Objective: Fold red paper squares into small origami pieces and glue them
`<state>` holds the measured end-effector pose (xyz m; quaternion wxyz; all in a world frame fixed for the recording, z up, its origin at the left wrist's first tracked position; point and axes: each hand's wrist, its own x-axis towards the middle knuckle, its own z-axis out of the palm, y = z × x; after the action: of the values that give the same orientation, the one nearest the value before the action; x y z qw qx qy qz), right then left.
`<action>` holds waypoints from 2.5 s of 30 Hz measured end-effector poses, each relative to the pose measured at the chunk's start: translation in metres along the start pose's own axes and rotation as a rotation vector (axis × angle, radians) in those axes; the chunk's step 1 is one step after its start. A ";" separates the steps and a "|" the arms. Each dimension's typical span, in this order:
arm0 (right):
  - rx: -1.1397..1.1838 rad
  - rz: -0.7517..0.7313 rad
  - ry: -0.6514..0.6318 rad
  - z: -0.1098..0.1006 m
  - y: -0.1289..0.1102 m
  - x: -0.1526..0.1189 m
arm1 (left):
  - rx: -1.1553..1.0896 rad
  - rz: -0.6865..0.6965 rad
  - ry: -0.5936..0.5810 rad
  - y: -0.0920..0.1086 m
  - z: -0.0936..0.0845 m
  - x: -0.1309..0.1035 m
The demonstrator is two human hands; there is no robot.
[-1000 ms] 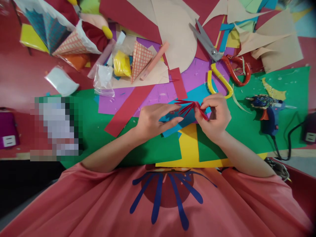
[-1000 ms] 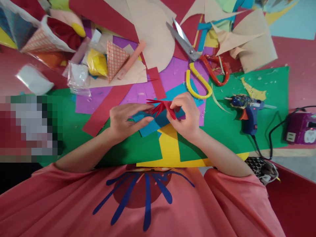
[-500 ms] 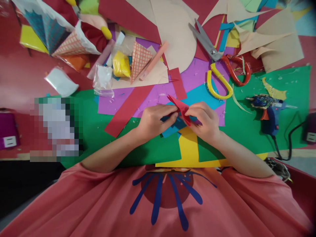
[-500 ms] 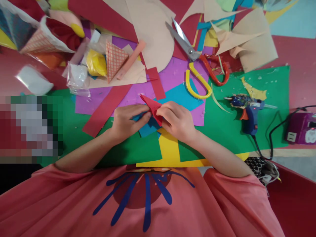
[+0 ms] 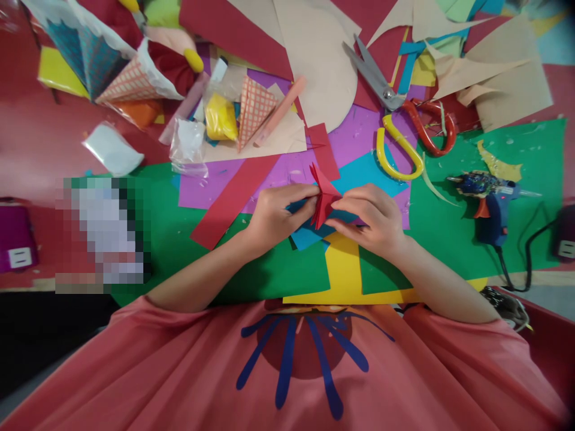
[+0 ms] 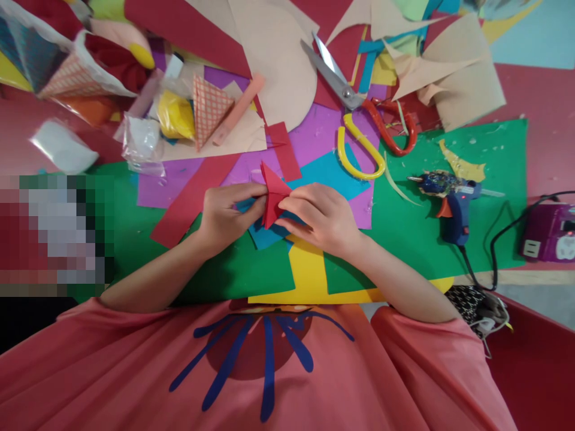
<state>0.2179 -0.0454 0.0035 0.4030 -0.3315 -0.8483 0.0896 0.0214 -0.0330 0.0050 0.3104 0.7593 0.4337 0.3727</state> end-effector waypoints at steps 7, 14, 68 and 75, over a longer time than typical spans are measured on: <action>0.020 0.007 -0.075 0.000 -0.002 -0.001 | -0.009 -0.017 -0.037 0.001 0.000 0.000; 0.059 -0.008 -0.012 -0.005 0.000 -0.001 | -0.003 0.029 -0.008 -0.001 0.000 0.000; 0.399 0.399 -0.233 -0.009 0.009 0.007 | 0.184 0.394 -0.043 -0.008 -0.002 0.000; 0.376 0.355 -0.194 -0.007 0.010 0.005 | 0.210 0.368 -0.048 -0.006 -0.002 0.001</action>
<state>0.2254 -0.0352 0.0068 0.3523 -0.3842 -0.7800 0.3462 0.0170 -0.0295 0.0014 0.1667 0.8626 0.3167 0.3575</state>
